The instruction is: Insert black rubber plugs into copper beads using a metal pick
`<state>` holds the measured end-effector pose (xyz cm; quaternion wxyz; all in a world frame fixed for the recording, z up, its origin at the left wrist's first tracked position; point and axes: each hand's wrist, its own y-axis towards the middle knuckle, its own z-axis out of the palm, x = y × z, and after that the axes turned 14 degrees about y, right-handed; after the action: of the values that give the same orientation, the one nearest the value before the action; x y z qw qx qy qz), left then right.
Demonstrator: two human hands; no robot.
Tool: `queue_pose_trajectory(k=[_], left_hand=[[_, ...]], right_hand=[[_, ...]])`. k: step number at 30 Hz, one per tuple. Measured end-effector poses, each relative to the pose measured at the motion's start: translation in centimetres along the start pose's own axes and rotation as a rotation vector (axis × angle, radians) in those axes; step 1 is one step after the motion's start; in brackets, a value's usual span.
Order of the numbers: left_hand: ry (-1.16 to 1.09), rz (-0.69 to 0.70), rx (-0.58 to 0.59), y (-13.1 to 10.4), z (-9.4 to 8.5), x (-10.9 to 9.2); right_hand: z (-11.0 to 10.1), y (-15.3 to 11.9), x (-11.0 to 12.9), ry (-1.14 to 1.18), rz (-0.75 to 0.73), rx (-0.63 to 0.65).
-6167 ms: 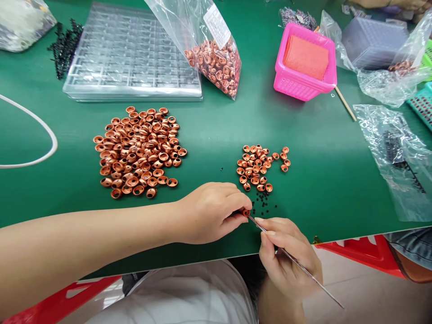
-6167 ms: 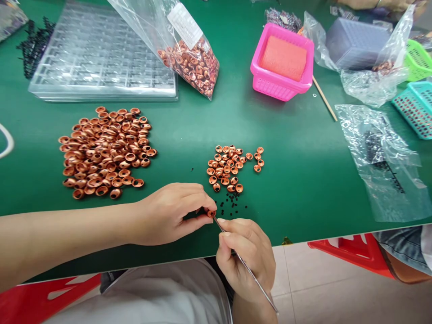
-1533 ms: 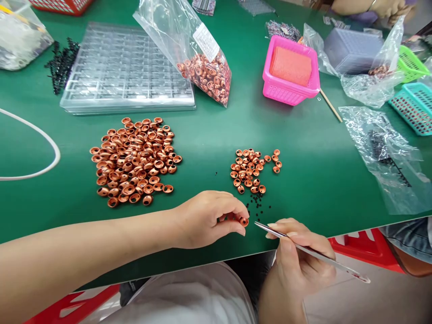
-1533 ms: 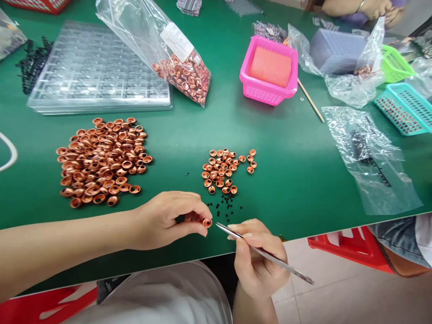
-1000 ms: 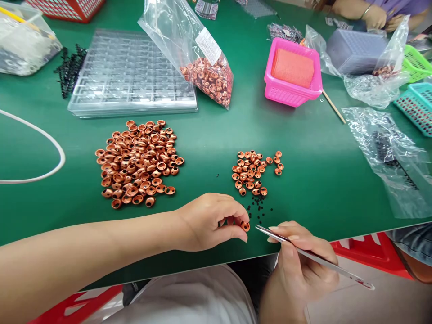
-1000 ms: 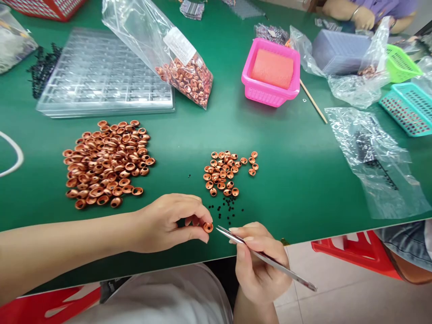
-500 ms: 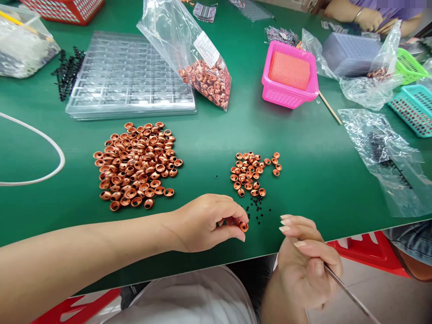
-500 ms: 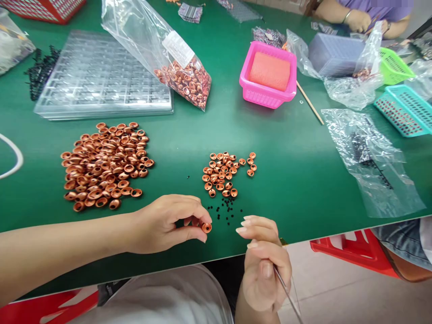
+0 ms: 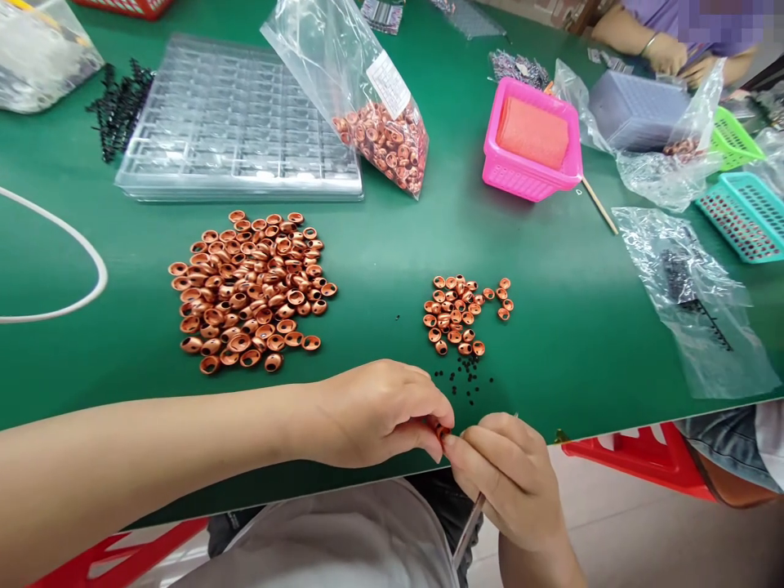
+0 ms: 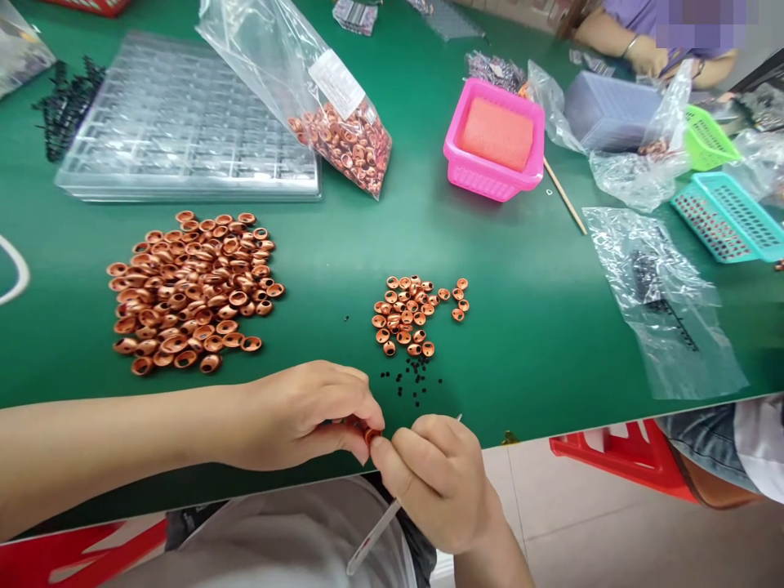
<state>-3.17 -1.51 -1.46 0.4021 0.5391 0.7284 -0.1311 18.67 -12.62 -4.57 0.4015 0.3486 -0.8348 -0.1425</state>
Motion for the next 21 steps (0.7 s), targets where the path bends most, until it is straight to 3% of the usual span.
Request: queue_pose_trajectory(k=[8,21], left_hand=[[0.018,0.015,0.018,-0.3,0.2,-0.2],[-0.032,-0.014,0.041,-0.3,0.1,-0.3]], right_hand=[[-0.3,-0.5,-0.1,0.067,0.032,0.092],[-0.2,0.9,0.3,0.204,0.101,0.13]])
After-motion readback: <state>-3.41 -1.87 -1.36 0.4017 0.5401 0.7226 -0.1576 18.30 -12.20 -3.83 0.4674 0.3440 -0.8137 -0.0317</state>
